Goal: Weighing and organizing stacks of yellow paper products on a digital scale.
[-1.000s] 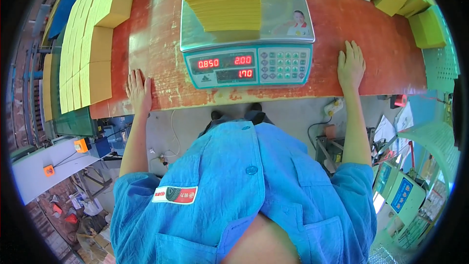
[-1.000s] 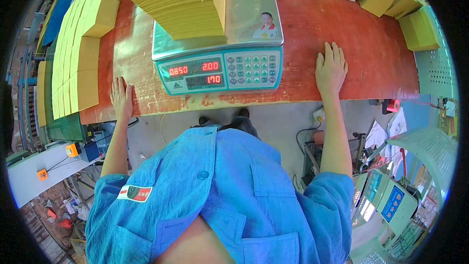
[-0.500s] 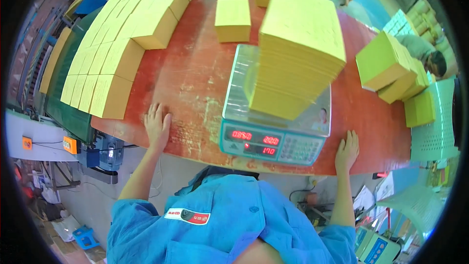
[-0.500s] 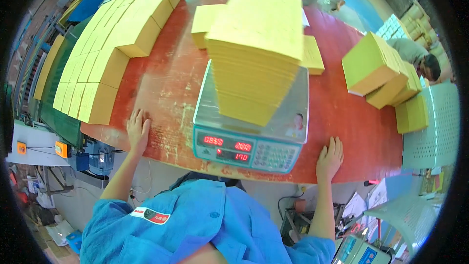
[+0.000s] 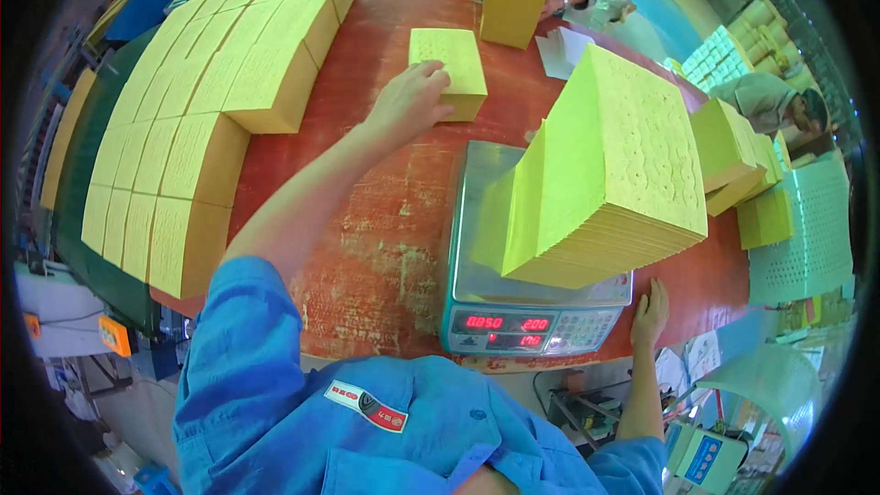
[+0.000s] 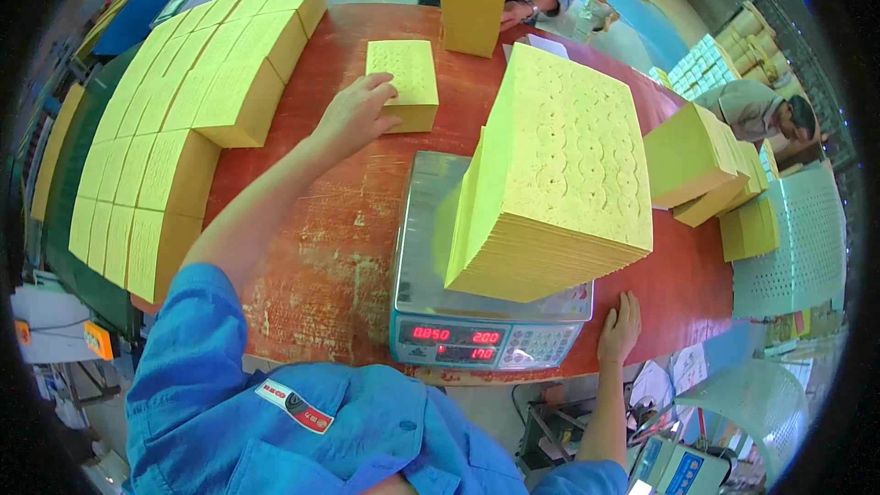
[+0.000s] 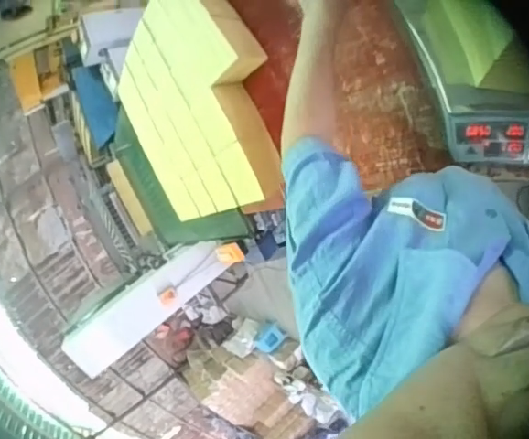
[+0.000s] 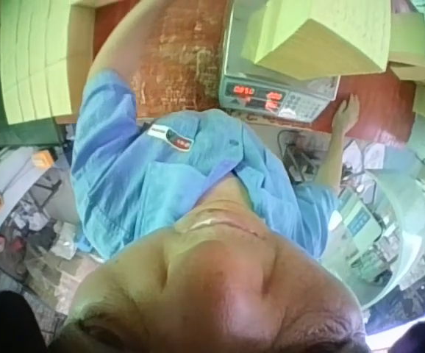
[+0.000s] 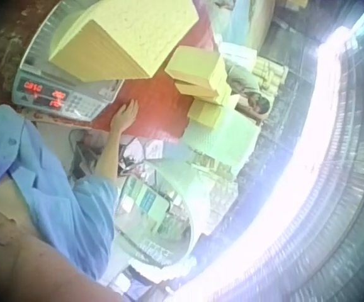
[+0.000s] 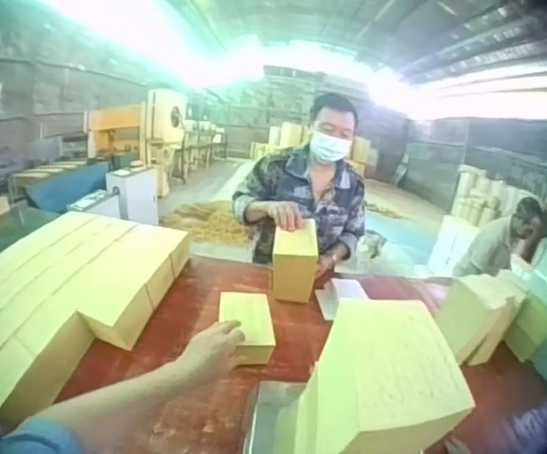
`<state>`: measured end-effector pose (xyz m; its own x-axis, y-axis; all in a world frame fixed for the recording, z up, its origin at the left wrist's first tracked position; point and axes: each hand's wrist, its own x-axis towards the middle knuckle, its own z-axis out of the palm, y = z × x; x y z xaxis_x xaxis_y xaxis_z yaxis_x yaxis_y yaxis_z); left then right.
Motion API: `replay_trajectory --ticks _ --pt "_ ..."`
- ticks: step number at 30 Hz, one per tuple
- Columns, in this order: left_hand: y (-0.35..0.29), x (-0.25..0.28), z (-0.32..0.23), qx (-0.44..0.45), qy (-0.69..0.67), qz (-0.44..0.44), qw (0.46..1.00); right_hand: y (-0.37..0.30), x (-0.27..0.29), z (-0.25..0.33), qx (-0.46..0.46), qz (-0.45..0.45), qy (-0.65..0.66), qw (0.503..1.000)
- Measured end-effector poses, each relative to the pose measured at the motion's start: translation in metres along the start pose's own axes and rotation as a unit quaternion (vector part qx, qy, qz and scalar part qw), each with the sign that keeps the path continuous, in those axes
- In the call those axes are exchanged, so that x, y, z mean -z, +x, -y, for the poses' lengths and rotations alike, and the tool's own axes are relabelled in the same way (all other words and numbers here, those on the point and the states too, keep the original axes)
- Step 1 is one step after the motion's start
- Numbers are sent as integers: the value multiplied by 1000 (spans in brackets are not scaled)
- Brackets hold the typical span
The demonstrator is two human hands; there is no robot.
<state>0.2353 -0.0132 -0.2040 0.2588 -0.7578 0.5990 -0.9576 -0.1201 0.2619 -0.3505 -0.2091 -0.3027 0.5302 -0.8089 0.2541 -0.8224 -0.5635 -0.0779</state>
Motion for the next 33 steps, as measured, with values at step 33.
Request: replay_trajectory --ticks 33 --pt "-314 113 -289 90 47 34 994 -117 88 184 38 400 674 620"
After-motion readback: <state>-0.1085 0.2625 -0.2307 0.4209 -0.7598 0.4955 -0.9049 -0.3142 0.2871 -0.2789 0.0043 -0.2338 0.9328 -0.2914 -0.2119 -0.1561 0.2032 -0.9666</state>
